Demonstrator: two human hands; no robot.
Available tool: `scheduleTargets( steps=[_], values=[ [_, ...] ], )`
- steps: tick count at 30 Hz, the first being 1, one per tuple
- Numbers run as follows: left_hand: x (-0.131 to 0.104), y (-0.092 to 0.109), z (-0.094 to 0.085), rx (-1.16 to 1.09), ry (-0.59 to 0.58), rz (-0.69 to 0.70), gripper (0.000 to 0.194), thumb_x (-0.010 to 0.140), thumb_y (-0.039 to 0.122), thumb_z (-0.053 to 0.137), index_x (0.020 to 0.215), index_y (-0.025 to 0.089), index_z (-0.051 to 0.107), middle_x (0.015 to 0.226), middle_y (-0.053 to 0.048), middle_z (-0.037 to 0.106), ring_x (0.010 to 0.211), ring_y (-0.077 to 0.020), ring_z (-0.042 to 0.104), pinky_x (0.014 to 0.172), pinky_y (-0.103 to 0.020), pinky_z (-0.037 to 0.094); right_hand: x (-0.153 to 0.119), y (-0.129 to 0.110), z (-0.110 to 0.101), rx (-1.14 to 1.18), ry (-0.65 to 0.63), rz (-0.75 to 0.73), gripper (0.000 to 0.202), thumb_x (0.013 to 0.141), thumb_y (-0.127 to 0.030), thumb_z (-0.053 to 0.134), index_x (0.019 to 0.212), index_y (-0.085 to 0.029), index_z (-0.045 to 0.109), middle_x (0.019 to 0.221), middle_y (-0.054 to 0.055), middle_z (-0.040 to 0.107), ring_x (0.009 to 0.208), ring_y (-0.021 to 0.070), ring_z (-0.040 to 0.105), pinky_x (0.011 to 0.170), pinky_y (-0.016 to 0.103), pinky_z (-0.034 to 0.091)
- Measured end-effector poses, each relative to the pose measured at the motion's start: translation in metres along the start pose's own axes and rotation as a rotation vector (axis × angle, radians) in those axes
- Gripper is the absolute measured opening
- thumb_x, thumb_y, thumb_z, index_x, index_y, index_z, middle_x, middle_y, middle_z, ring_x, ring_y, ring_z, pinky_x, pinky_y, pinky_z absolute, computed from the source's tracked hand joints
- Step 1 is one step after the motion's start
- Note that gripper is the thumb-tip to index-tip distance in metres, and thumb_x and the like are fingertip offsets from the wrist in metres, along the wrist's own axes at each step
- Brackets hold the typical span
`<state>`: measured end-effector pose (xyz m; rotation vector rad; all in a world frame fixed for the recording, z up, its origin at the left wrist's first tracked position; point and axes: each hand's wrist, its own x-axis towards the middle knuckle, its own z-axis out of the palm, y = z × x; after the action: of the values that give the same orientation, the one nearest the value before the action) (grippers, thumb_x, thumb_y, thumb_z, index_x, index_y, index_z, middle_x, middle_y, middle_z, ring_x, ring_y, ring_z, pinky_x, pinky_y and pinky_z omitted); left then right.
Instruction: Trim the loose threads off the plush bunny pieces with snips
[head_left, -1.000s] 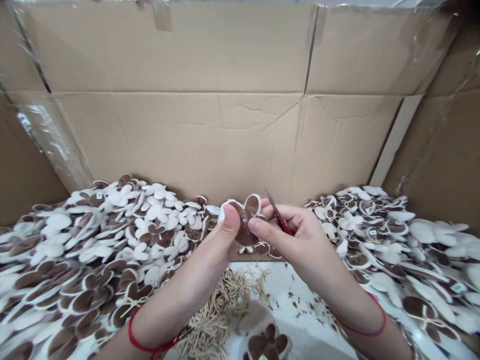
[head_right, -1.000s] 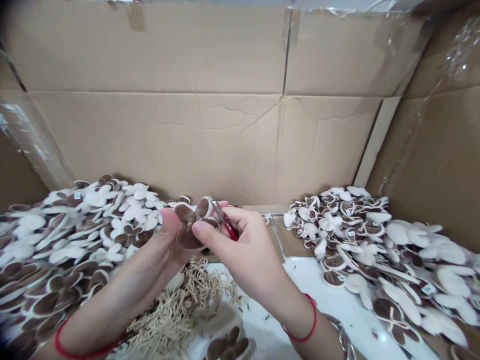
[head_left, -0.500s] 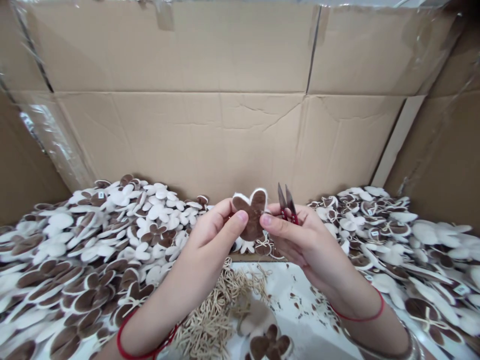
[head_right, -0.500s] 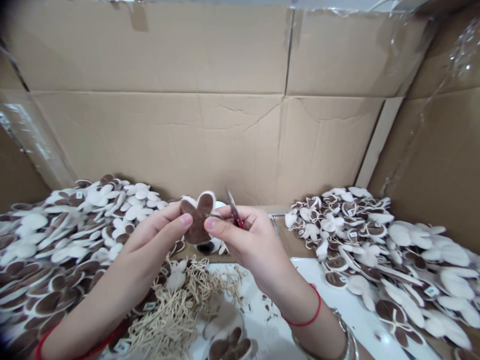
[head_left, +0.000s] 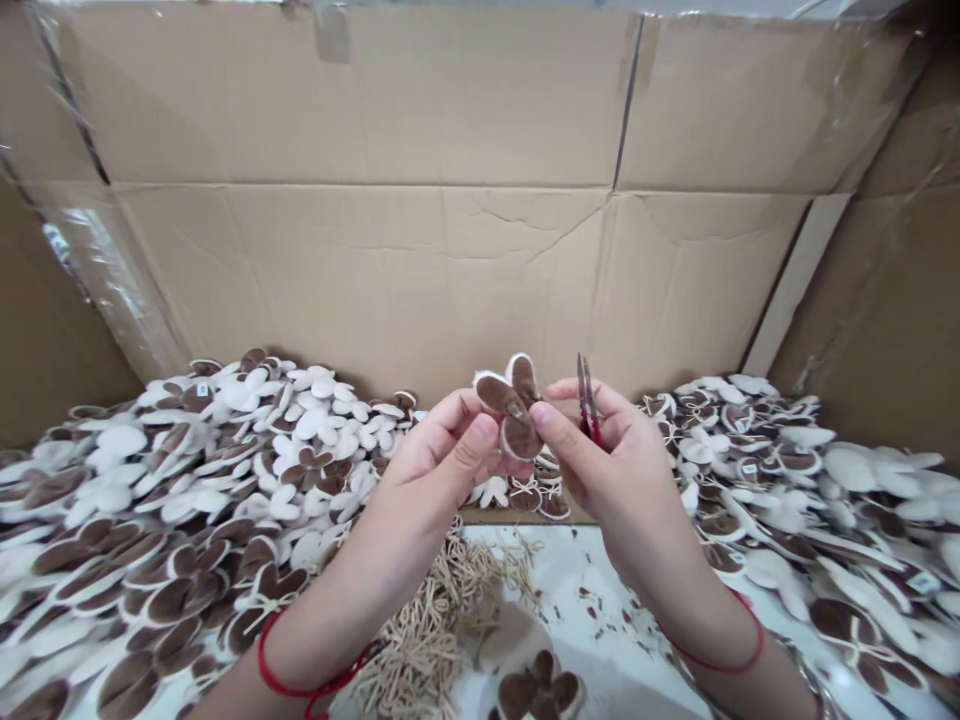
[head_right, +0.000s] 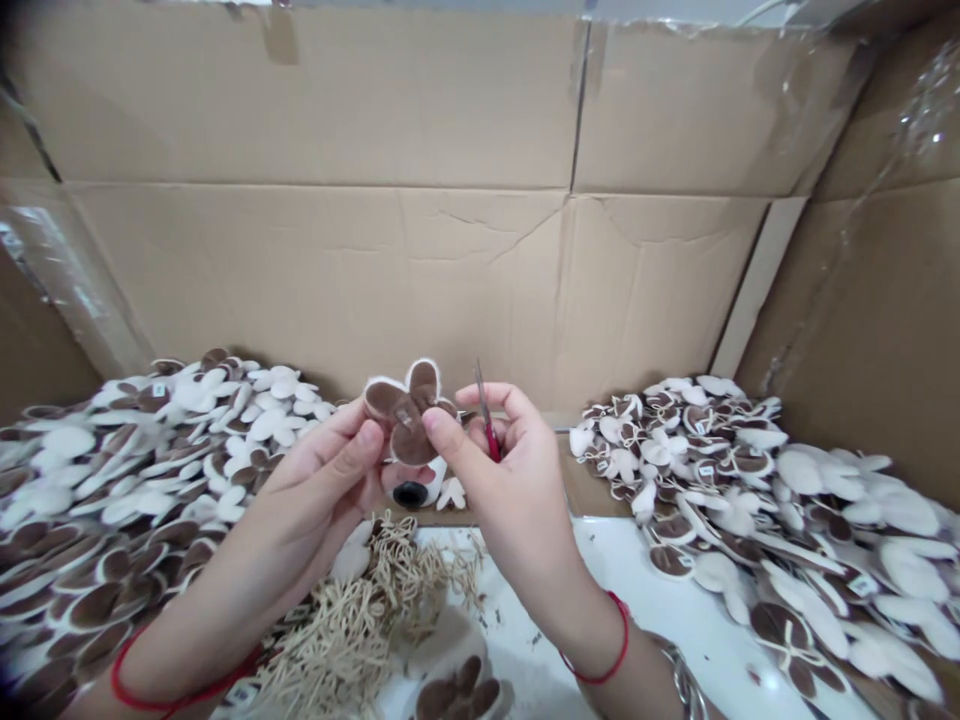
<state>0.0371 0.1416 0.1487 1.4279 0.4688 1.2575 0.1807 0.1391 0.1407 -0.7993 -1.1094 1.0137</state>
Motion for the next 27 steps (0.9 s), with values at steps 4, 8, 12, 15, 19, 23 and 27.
scheduleTargets(
  steps=[4, 8, 12, 15, 19, 23, 27],
  values=[
    [0.000, -0.002, -0.002, 0.063, 0.061, 0.073, 0.011, 0.086, 0.023, 0.069, 0.097, 0.024, 0.066, 0.086, 0.002, 0.065, 0.074, -0.0084, 0.064, 0.071, -0.017, 0.053, 0.000, 0.001, -0.001, 0.010, -0.095, -0.038, 0.025, 0.081, -0.043, 0.072, 0.081, -0.020, 0.062, 0.051, -0.010, 0.034, 0.042, 0.0054, 0.021, 0.036, 0.019, 0.017],
    [-0.002, 0.003, 0.001, 0.234, 0.202, 0.169, 0.018, 0.080, 0.022, 0.075, 0.096, 0.023, 0.068, 0.079, 0.002, 0.065, 0.070, -0.0110, 0.064, 0.064, -0.019, 0.054, -0.003, -0.003, -0.001, 0.023, -0.247, -0.022, 0.028, 0.083, -0.047, 0.069, 0.085, -0.018, 0.069, 0.048, -0.010, 0.030, 0.041, 0.0053, 0.017, 0.036, 0.021, 0.013],
    [-0.006, 0.006, 0.005, 0.460, 0.276, 0.242, 0.018, 0.079, 0.024, 0.074, 0.096, 0.023, 0.069, 0.072, 0.002, 0.062, 0.063, -0.0128, 0.059, 0.054, -0.022, 0.049, -0.004, -0.006, 0.000, -0.008, -0.236, 0.016, 0.027, 0.074, -0.038, 0.079, 0.090, -0.018, 0.068, 0.050, -0.011, 0.031, 0.042, 0.0052, 0.018, 0.037, 0.022, 0.010],
    [-0.008, 0.004, 0.001, 0.794, 0.302, 0.439, 0.024, 0.083, 0.024, 0.070, 0.107, 0.027, 0.067, 0.076, 0.001, 0.060, 0.071, -0.0159, 0.058, 0.068, -0.031, 0.050, -0.002, -0.004, -0.002, 0.001, -0.229, 0.013, 0.019, 0.083, -0.037, 0.070, 0.077, -0.019, 0.065, 0.050, -0.010, 0.026, 0.043, 0.0058, 0.014, 0.037, 0.023, 0.009],
    [-0.006, 0.007, -0.005, 1.205, 0.300, 0.666, 0.030, 0.080, 0.026, 0.072, 0.109, 0.026, 0.069, 0.105, -0.006, 0.058, 0.095, -0.0231, 0.056, 0.083, -0.039, 0.047, -0.001, -0.005, -0.005, -0.035, -0.281, 0.002, 0.023, 0.085, -0.028, 0.063, 0.065, -0.019, 0.056, 0.051, -0.010, 0.026, 0.043, 0.0055, 0.012, 0.038, 0.023, 0.009],
    [-0.006, 0.014, -0.007, 1.219, 0.083, 0.654, 0.023, 0.083, 0.025, 0.070, 0.105, 0.020, 0.066, 0.103, -0.006, 0.064, 0.095, -0.0208, 0.060, 0.080, -0.033, 0.047, -0.003, -0.011, -0.008, -0.038, -0.351, -0.008, 0.017, 0.082, -0.021, 0.061, 0.066, -0.019, 0.057, 0.049, -0.010, 0.027, 0.042, 0.0053, 0.012, 0.037, 0.023, 0.008],
    [-0.010, 0.019, -0.008, 1.240, -0.017, 0.679, 0.017, 0.088, 0.026, 0.066, 0.101, 0.016, 0.061, 0.094, -0.005, 0.066, 0.083, -0.0164, 0.061, 0.071, -0.027, 0.047, -0.007, -0.016, -0.010, 0.014, -0.425, 0.019, 0.011, 0.083, -0.023, 0.064, 0.073, -0.020, 0.062, 0.047, -0.011, 0.027, 0.040, 0.0054, 0.012, 0.036, 0.023, 0.008]
  ],
)
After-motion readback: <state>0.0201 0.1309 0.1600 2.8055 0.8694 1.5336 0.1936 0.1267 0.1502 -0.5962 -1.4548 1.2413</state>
